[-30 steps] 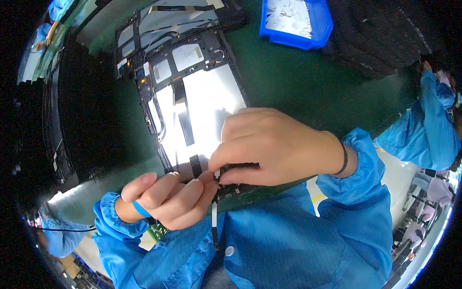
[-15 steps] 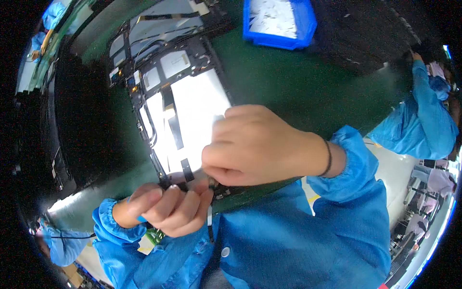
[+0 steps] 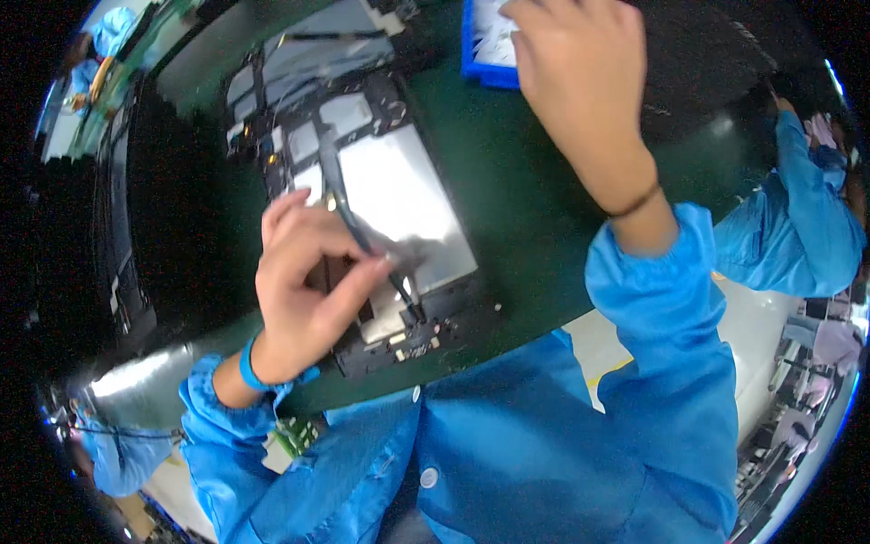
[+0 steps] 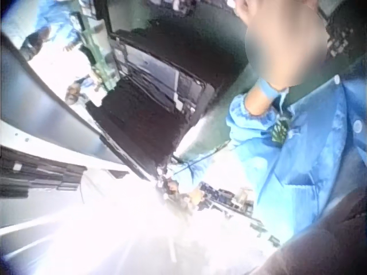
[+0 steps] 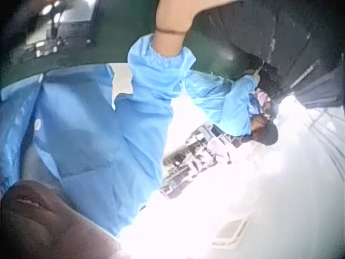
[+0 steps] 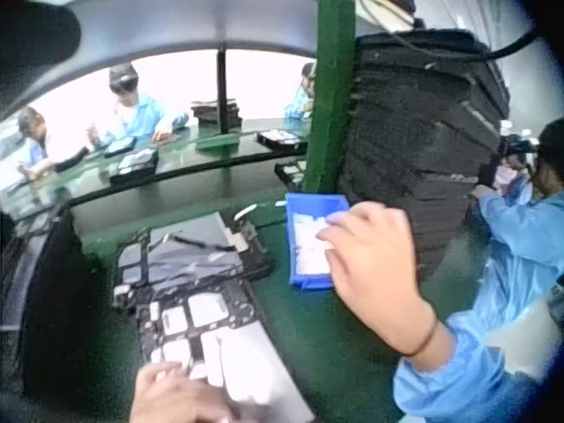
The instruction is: The worker is connecting internal ribbon cables and assembling the housing for electronic tablet devices on a factory assembly line.
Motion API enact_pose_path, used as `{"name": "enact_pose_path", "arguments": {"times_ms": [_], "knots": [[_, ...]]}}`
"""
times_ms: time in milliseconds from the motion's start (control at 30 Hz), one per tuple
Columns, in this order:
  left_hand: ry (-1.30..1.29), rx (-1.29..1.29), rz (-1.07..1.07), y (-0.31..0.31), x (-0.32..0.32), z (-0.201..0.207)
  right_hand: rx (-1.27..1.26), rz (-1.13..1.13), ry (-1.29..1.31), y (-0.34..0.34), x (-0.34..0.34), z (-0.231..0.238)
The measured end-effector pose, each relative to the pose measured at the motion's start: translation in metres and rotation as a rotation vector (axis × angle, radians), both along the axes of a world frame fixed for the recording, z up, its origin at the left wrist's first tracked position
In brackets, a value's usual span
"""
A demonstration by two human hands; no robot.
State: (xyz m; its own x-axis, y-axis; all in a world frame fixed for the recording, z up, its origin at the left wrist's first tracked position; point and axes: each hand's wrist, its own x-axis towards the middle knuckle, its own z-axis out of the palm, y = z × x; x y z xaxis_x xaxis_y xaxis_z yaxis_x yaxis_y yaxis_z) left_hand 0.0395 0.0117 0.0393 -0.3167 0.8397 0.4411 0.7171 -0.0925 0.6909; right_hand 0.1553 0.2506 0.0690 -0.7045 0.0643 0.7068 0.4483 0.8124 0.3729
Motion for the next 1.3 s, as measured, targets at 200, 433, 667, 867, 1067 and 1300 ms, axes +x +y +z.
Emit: {"name": "enact_pose_path", "arguments": {"times_ms": [200, 433, 667, 867, 1067, 1300], "knots": [[0.086, -0.124, 0.042, 0.004, -0.001, -0.005, -0.625, 0.444, -0.093, -0.103, 0.063, -0.018], [0.137, -0.119, 0.005, 0.004, -0.004, -0.005, -0.756, 0.402, -0.123, -0.145, 0.082, -0.043], [0.114, -0.142, 0.030, 0.006, -0.004, -0.006, -0.780, 0.377, -0.099, -0.146, 0.077, -0.046], [0.113, -0.169, 0.023, 0.008, -0.004, -0.006, -0.846, 0.368, -0.078, -0.145, 0.071, -0.042], [0.163, -0.165, 0.052, 0.007, -0.003, -0.008, -0.841, 0.381, -0.060, -0.144, 0.070, -0.045], [0.176, -0.178, 0.051, 0.008, 0.001, -0.008, -0.870, 0.391, -0.061, -0.142, 0.074, -0.045]]}}
